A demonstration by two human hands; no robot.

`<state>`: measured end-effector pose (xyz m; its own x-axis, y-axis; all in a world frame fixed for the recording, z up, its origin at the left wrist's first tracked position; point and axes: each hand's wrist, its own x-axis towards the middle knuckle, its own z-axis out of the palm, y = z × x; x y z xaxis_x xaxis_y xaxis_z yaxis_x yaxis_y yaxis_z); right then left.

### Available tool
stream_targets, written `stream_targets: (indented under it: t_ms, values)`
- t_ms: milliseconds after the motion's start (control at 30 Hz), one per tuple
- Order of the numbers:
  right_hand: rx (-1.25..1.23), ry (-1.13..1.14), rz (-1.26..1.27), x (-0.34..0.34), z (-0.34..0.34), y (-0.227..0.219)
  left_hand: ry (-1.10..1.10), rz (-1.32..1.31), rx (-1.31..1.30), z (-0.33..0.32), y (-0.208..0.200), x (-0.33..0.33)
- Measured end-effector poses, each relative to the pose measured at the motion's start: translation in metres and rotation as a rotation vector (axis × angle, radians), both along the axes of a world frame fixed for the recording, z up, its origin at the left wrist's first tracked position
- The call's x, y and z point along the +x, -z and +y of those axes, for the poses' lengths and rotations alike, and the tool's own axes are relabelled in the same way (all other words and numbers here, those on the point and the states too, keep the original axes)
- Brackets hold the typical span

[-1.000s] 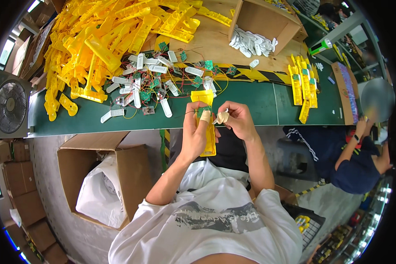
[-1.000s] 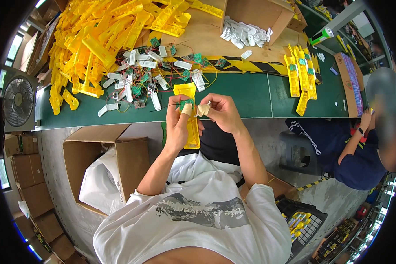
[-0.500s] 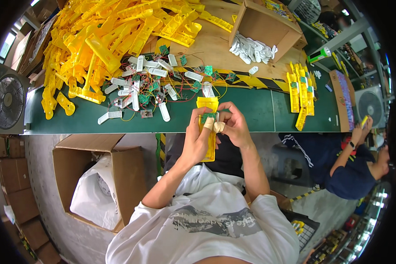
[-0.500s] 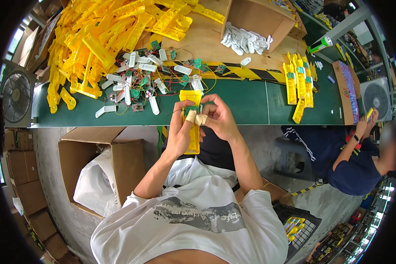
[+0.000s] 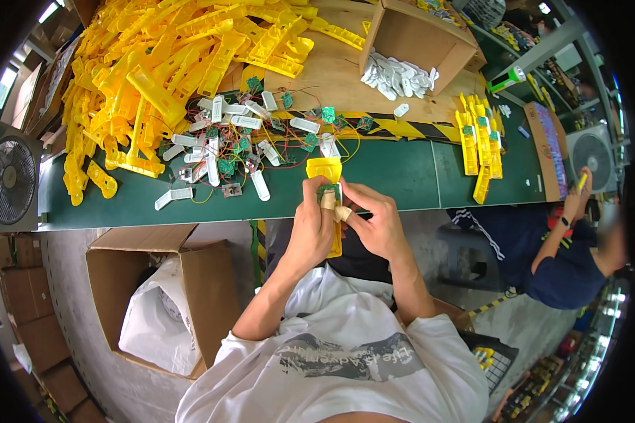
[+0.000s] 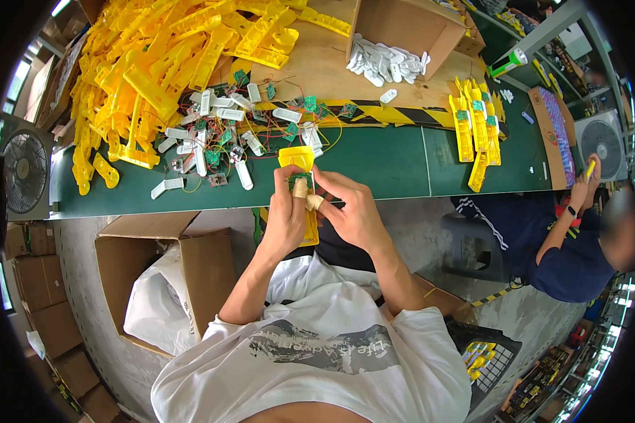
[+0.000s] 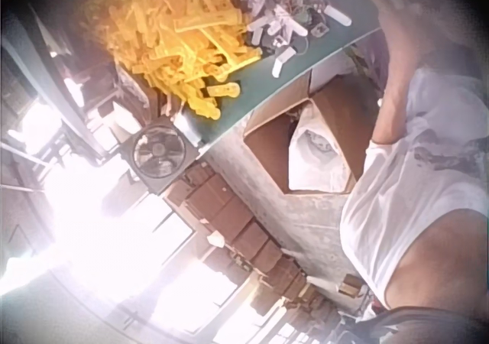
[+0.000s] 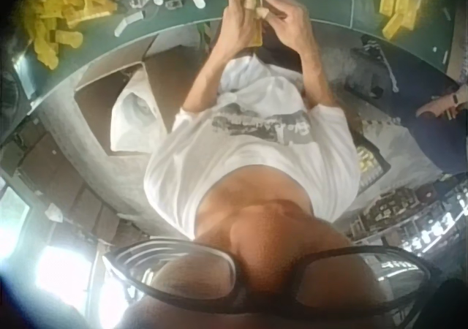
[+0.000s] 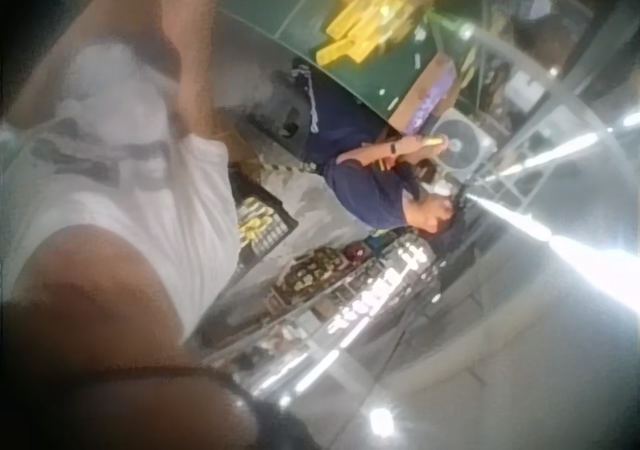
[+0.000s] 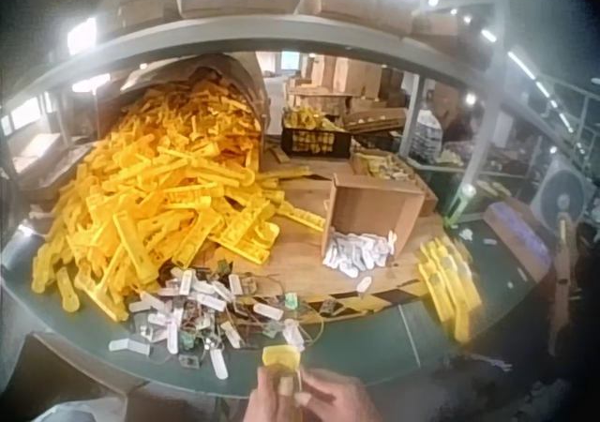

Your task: The person assembles electronic components by hand, fitting PCBs into yellow plastic housings.

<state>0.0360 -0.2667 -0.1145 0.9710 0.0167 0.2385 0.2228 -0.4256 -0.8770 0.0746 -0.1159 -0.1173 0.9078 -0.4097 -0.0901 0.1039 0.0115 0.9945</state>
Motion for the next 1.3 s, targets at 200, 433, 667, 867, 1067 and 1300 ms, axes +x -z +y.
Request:
stream_targets:
  t_ms: [200,433,667,867,1067,1300]
  values:
    - [0.021,0.062,-0.003,-0.008,0.009,-0.005,0.058,-0.018,-0.074,-0.002,0.006,0.001]
    - [0.142,0.216,0.002,-0.025,0.010,-0.002,0.082,-0.064,-0.195,-0.014,0.016,-0.008]
    - [0.311,0.255,-0.038,-0.026,0.001,-0.002,0.136,-0.018,-0.250,-0.025,0.004,-0.004]
    - [0.063,0.250,-0.215,-0.027,-0.023,-0.005,0.201,-0.079,-0.200,-0.041,-0.012,0.000]
    - [0.147,0.313,-0.218,-0.056,-0.045,-0.004,0.195,-0.489,0.047,-0.066,-0.009,-0.013]
    - [0.095,0.495,-0.333,-0.092,-0.103,-0.022,0.336,-0.567,0.109,-0.143,-0.027,-0.026]
